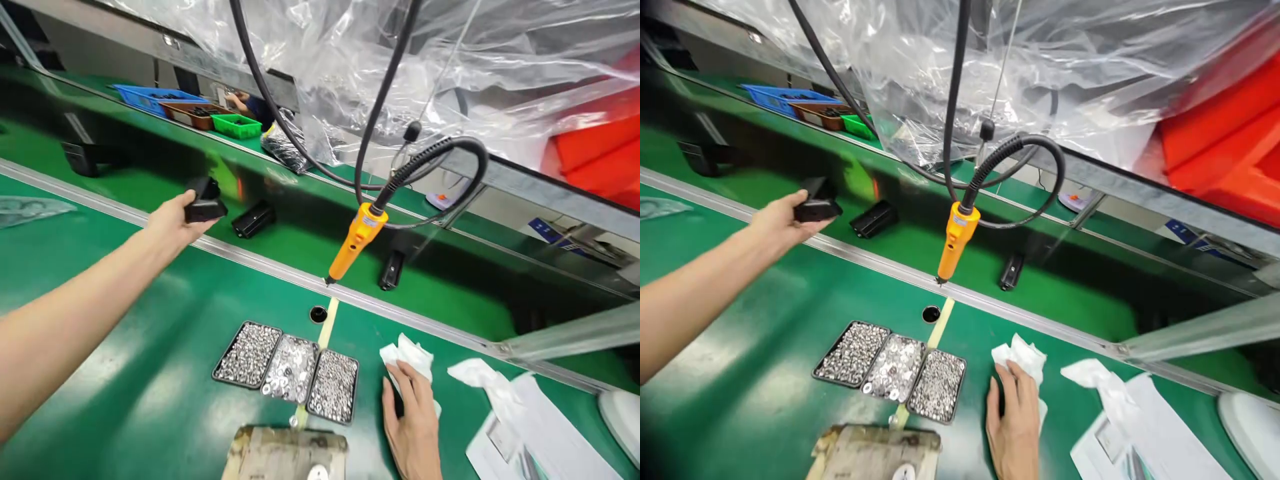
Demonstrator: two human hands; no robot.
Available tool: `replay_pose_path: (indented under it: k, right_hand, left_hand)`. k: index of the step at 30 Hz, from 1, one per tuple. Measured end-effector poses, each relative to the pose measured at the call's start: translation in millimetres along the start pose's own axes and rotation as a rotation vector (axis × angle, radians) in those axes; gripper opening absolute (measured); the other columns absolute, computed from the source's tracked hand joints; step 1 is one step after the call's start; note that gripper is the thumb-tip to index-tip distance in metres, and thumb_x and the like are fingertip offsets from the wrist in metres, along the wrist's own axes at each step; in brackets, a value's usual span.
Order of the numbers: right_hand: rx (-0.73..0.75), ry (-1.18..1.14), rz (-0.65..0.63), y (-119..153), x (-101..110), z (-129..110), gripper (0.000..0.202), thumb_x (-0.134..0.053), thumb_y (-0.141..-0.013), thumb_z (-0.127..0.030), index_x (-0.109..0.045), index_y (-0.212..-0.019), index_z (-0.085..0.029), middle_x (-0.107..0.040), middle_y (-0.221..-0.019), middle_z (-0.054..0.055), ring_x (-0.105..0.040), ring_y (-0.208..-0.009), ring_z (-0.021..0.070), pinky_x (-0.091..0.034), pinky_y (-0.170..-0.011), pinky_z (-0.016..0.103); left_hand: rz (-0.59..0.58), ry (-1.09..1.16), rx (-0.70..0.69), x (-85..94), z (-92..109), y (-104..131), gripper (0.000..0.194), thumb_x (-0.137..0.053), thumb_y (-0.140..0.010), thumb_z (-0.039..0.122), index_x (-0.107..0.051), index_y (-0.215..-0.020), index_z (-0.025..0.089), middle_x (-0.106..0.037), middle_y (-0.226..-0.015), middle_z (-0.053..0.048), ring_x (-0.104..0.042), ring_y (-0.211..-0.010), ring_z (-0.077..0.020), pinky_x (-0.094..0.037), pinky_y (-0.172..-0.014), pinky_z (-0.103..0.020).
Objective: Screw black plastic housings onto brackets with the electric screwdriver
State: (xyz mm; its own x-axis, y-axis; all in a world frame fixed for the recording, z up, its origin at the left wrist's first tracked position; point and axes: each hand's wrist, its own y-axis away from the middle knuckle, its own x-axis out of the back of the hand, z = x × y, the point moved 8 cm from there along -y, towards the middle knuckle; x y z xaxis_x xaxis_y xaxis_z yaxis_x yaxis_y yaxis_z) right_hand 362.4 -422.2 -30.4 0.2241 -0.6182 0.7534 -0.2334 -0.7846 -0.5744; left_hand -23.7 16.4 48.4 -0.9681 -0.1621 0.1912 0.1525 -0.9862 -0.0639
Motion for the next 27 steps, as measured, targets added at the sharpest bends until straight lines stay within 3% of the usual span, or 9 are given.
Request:
replay_pose_path:
  k: [2, 5, 9, 12, 14, 18, 23, 27]
  right_hand:
    - [-0.013, -0.075, 0.012, -2, 4, -3, 0.029, -0.060, -0.099, -0.022, -0.067, -0.126, -0.024, -0.066, -0.123, 0.014, -0.062, -0.116, 0.0292, -0.053, -0.097, 0.050]
    - [-0.010, -0.220, 0.022, -7, 12, -14, 0.025, -0.058, -0.099, -0.018, -0.069, -0.120, -0.024, -0.069, -0.115, 0.010, -0.065, -0.109, 0.0257, -0.053, -0.095, 0.045]
    - [0.032, -0.310, -0.071, -13, 15, -45, 0.020, -0.056, -0.101, -0.018, -0.070, -0.115, -0.025, -0.072, -0.105, 0.006, -0.066, -0.100, 0.0209, -0.054, -0.089, 0.038]
    - [0.060, -0.348, -0.213, -20, 6, -73, 0.016, -0.060, -0.100, -0.020, -0.072, -0.108, -0.026, -0.074, -0.101, 0.003, -0.066, -0.096, 0.0196, -0.054, -0.086, 0.035]
    - [0.064, -0.356, -0.313, -26, -3, -88, 0.012, -0.065, -0.097, -0.020, -0.075, -0.100, -0.027, -0.075, -0.095, 0.001, -0.066, -0.092, 0.0191, -0.053, -0.085, 0.034]
    - [0.031, -0.356, -0.450, -42, -18, -102, 0.010, -0.073, -0.091, -0.018, -0.077, -0.090, -0.027, -0.076, -0.089, -0.002, -0.066, -0.087, 0.0178, -0.050, -0.085, 0.033]
    - [-0.009, -0.333, -0.566, -54, -34, -107, 0.013, -0.077, -0.083, -0.017, -0.078, -0.090, -0.027, -0.073, -0.082, -0.002, -0.064, -0.082, 0.0173, -0.047, -0.072, 0.027]
    - [-0.006, -0.286, -0.614, -57, -43, -110, 0.014, -0.074, -0.080, -0.013, -0.075, -0.082, -0.026, -0.072, -0.081, -0.003, -0.064, -0.079, 0.0165, -0.044, -0.077, 0.029]
  left_hand:
    - [-0.011, 0.331, 0.128, 12.1, -2, 37, 0.024, -0.042, -0.109, 0.025, -0.063, -0.115, 0.015, -0.071, -0.119, -0.005, -0.069, -0.111, -0.0214, -0.063, -0.087, -0.038]
    - [-0.035, 0.708, 0.280, 18.4, -7, 110, 0.014, -0.050, -0.101, 0.015, -0.062, -0.109, 0.017, -0.076, -0.110, -0.001, -0.071, -0.109, -0.0189, -0.065, -0.089, -0.039]
    - [-0.089, 0.959, 0.384, 0.9, -19, 201, 0.023, -0.053, -0.093, 0.005, -0.064, -0.112, 0.012, -0.077, -0.109, -0.009, -0.075, -0.099, -0.0223, -0.068, -0.086, -0.043]
    - [-0.100, 0.985, 0.373, -17.2, -31, 245, 0.016, -0.060, -0.091, 0.010, -0.068, -0.105, 0.010, -0.078, -0.095, -0.009, -0.078, -0.089, -0.0214, -0.067, -0.084, -0.036]
    - [-0.128, 0.953, 0.339, -27.5, -38, 261, 0.016, -0.069, -0.087, 0.015, -0.069, -0.102, 0.009, -0.078, -0.094, -0.012, -0.079, -0.088, -0.0241, -0.067, -0.081, -0.033]
    - [-0.197, 0.862, 0.273, -37.3, -46, 274, 0.038, -0.084, -0.079, 0.025, -0.067, -0.109, 0.009, -0.079, -0.096, -0.014, -0.079, -0.089, -0.0285, -0.066, -0.079, -0.033]
    - [-0.261, 0.810, 0.269, -39.5, -48, 276, 0.046, -0.086, -0.079, 0.033, -0.064, -0.113, 0.011, -0.079, -0.101, -0.015, -0.079, -0.093, -0.0290, -0.065, -0.081, -0.034]
    - [-0.296, 0.800, 0.286, -40.4, -45, 280, 0.048, -0.085, -0.081, 0.035, -0.064, -0.116, 0.010, -0.079, -0.100, -0.016, -0.079, -0.092, -0.0297, -0.064, -0.082, -0.037]
